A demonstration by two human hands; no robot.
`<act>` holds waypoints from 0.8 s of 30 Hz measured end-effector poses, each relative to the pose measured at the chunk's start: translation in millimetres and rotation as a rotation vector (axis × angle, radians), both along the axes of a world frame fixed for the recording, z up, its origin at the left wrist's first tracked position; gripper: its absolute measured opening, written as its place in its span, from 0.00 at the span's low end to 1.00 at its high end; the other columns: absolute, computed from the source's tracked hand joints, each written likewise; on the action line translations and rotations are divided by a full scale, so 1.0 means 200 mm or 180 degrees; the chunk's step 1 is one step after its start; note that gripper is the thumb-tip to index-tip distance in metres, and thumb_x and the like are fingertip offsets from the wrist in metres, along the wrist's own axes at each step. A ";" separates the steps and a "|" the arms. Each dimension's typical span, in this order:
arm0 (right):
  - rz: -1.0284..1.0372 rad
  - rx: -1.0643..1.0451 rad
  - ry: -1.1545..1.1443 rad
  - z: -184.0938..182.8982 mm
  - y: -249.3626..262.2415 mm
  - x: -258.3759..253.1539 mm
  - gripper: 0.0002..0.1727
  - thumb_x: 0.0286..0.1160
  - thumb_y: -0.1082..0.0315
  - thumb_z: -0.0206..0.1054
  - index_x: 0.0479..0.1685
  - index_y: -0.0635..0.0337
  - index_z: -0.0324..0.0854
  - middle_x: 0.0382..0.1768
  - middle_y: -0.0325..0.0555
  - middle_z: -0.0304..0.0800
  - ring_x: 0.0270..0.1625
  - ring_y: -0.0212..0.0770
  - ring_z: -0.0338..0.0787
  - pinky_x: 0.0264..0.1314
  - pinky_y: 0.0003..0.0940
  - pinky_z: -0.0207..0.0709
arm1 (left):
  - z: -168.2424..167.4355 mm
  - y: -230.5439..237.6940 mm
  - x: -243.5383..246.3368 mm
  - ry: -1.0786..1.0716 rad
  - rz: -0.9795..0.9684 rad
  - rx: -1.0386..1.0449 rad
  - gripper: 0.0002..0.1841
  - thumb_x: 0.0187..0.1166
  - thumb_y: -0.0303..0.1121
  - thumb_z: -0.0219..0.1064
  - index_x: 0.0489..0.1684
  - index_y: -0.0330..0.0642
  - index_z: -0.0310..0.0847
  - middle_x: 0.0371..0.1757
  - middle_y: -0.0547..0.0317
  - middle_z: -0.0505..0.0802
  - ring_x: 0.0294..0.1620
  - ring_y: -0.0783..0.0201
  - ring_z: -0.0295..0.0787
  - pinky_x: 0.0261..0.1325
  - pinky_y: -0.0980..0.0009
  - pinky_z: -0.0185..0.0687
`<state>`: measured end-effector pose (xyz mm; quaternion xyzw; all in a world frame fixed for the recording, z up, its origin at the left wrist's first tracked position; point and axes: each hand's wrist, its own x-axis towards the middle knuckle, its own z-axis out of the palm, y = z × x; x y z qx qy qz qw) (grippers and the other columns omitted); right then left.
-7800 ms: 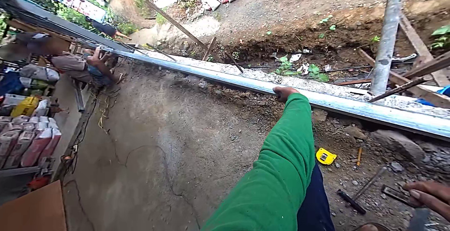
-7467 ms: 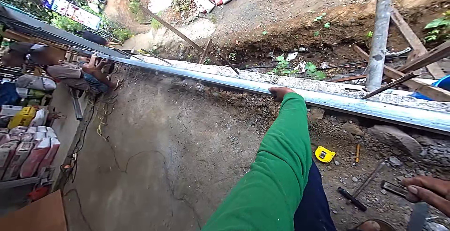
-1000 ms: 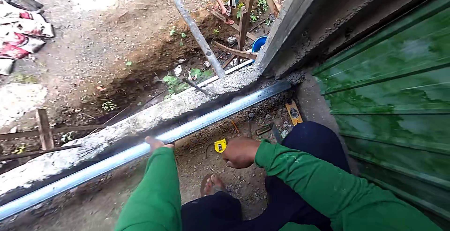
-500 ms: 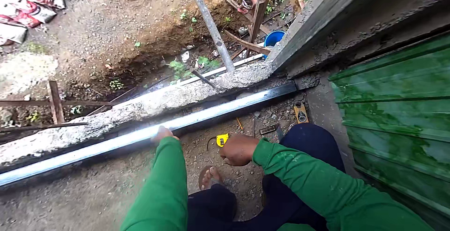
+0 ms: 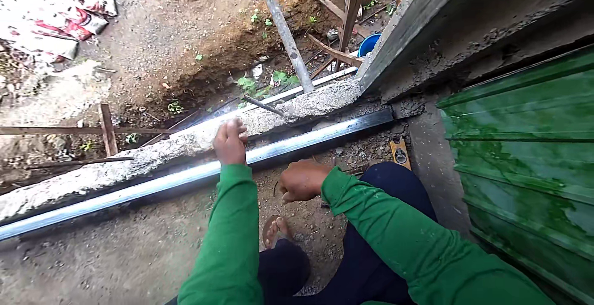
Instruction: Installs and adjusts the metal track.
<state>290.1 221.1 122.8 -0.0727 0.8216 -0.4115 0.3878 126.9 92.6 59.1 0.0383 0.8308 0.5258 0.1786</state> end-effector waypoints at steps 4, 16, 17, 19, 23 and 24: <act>0.0171 -0.0154 -0.0005 0.02 -0.06 0.01 0.16 0.80 0.54 0.70 0.42 0.60 0.87 0.43 0.56 0.90 0.50 0.60 0.89 0.49 0.69 0.79 | 0.08 0.20 -0.03 0.0027 -0.0827 0.0211 0.30 0.84 0.30 0.57 0.88 0.42 0.64 0.84 0.48 0.77 0.75 0.57 0.83 0.71 0.56 0.84; 0.0456 -0.0341 0.0164 0.07 -0.12 0.06 0.10 0.81 0.62 0.65 0.42 0.60 0.86 0.42 0.56 0.89 0.49 0.59 0.89 0.48 0.70 0.78 | 0.07 0.29 0.01 0.0182 -0.1059 -0.0047 0.19 0.90 0.29 0.52 0.74 0.38 0.79 0.71 0.52 0.90 0.68 0.62 0.89 0.70 0.58 0.86; 0.0466 -0.0336 0.0167 0.07 -0.12 0.06 0.10 0.81 0.63 0.64 0.43 0.60 0.86 0.42 0.56 0.89 0.49 0.60 0.89 0.48 0.70 0.79 | 0.07 0.29 0.00 0.0197 -0.1063 -0.0082 0.18 0.90 0.29 0.52 0.73 0.39 0.80 0.70 0.53 0.91 0.67 0.62 0.90 0.69 0.58 0.86; 0.0389 -0.0331 0.0175 0.08 -0.10 0.07 0.09 0.81 0.65 0.64 0.45 0.61 0.86 0.43 0.58 0.90 0.50 0.61 0.89 0.49 0.70 0.79 | 0.08 0.30 0.00 0.0191 -0.1077 -0.0084 0.18 0.90 0.29 0.52 0.71 0.39 0.81 0.69 0.53 0.91 0.66 0.62 0.91 0.68 0.58 0.88; 0.0268 -0.0182 0.0205 0.10 -0.07 0.08 0.10 0.81 0.65 0.62 0.48 0.59 0.86 0.45 0.57 0.90 0.52 0.61 0.90 0.48 0.69 0.80 | 0.08 0.30 0.01 0.0186 -0.1117 -0.0001 0.17 0.89 0.28 0.53 0.70 0.39 0.81 0.69 0.53 0.91 0.65 0.61 0.91 0.66 0.58 0.89; 0.0251 -0.0155 0.0210 0.10 -0.06 0.09 0.10 0.81 0.65 0.62 0.48 0.59 0.86 0.45 0.57 0.90 0.52 0.60 0.90 0.48 0.69 0.80 | 0.08 0.30 0.01 0.0193 -0.1117 0.0020 0.17 0.89 0.27 0.54 0.71 0.38 0.81 0.69 0.53 0.90 0.65 0.61 0.91 0.66 0.58 0.89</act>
